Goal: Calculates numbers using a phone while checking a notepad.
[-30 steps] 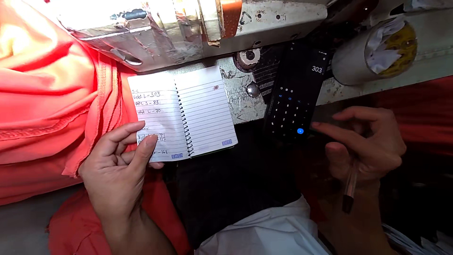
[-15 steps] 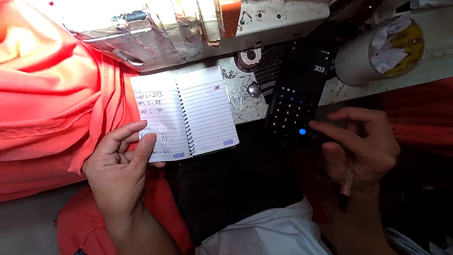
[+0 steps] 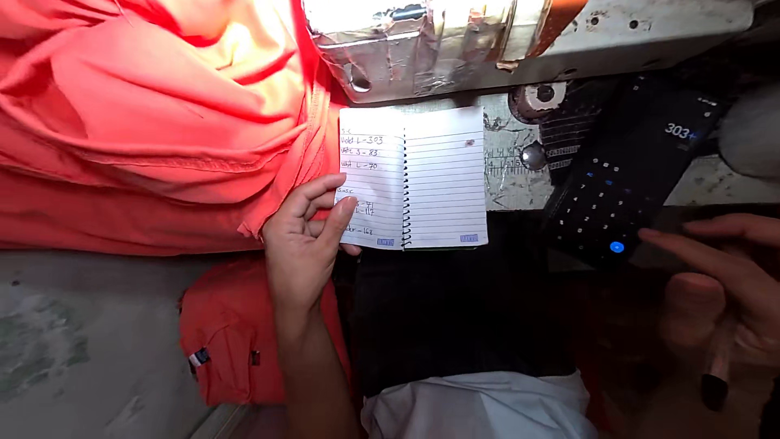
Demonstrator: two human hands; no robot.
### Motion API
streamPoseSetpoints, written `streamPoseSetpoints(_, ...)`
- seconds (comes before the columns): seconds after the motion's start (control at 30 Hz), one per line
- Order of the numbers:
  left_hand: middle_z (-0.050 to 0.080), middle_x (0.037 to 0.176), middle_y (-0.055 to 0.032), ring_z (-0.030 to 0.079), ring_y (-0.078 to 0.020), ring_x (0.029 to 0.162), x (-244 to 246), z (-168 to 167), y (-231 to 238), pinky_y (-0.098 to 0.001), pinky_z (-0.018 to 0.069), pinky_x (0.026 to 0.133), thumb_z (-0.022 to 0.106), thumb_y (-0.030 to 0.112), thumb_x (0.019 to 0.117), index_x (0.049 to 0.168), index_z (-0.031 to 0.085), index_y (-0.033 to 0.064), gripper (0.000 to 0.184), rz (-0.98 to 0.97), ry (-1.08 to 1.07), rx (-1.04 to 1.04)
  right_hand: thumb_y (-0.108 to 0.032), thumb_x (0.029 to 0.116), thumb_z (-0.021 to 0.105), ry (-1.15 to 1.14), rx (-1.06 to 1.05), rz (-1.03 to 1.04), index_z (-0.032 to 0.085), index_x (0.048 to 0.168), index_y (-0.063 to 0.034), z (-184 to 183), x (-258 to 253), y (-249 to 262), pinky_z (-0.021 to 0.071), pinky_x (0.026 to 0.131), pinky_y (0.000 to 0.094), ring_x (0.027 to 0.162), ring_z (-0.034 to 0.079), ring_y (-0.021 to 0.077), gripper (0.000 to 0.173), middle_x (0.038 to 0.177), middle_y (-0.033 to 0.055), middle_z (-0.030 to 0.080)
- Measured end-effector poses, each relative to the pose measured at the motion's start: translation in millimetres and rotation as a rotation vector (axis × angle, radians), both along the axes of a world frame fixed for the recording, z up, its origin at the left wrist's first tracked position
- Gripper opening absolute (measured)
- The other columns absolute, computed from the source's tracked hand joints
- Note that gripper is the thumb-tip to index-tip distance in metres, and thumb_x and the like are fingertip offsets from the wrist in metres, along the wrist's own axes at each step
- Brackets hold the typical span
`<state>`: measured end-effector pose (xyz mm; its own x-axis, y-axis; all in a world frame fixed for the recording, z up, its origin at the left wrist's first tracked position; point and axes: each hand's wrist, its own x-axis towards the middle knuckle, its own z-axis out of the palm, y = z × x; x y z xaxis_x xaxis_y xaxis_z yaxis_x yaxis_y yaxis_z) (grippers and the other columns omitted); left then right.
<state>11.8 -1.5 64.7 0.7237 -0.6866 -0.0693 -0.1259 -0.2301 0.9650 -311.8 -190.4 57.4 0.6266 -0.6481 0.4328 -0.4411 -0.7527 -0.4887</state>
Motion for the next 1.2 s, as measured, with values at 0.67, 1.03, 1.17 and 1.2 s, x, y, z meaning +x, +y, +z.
streamPoseSetpoints(0.67,0.074,0.096,0.0143,0.069,0.0006,0.064,5.9,-5.8,5.7,-0.0157,0.0578,0.050,0.068,0.018,0.0978,0.126,0.062,0.0154,0.029,-0.050,-0.047,0.029,-0.048,0.1088,0.040,-0.016,-0.072,-0.017,0.073,0.114,-0.0071,7.1,11.0,-0.8,0.0447,0.078,0.0202,0.089,0.055,0.0086,0.053,0.109,0.0110,0.060)
streamPoseSetpoints(1.03,0.073,0.096,0.0141,0.069,0.0008,0.065,6.9,-5.8,5.9,-0.0158,0.0579,0.051,0.067,0.017,0.0978,0.126,0.062,0.0143,0.028,-0.049,-0.053,0.035,-0.044,0.1059,0.051,0.077,-0.178,-0.056,0.080,0.102,-0.0120,8.5,23.8,1.4,0.0403,0.075,0.0323,0.087,0.054,0.0200,0.043,0.108,0.0176,0.065)
streamPoseSetpoints(1.17,0.073,0.097,0.0142,0.069,0.0012,0.065,6.1,-5.2,5.7,-0.0157,0.0579,0.051,0.067,0.017,0.0977,0.125,0.063,0.0145,0.028,-0.038,-0.059,0.040,-0.051,0.1060,0.047,0.161,-0.166,-0.049,0.078,0.114,-0.0147,10.6,27.8,-1.1,0.0394,0.075,0.0369,0.089,0.053,0.0246,0.048,0.118,0.0203,0.063)
streamPoseSetpoints(1.2,0.073,0.096,0.0142,0.069,0.0013,0.066,5.9,-5.3,5.5,-0.0157,0.0581,0.051,0.067,0.017,0.0977,0.125,0.063,0.0144,0.028,-0.038,-0.057,0.038,-0.052,0.1059,0.046,0.188,-0.160,-0.052,0.077,0.117,-0.0151,11.7,28.6,-1.5,0.0395,0.076,0.0376,0.090,0.053,0.0253,0.050,0.120,0.0206,0.062)
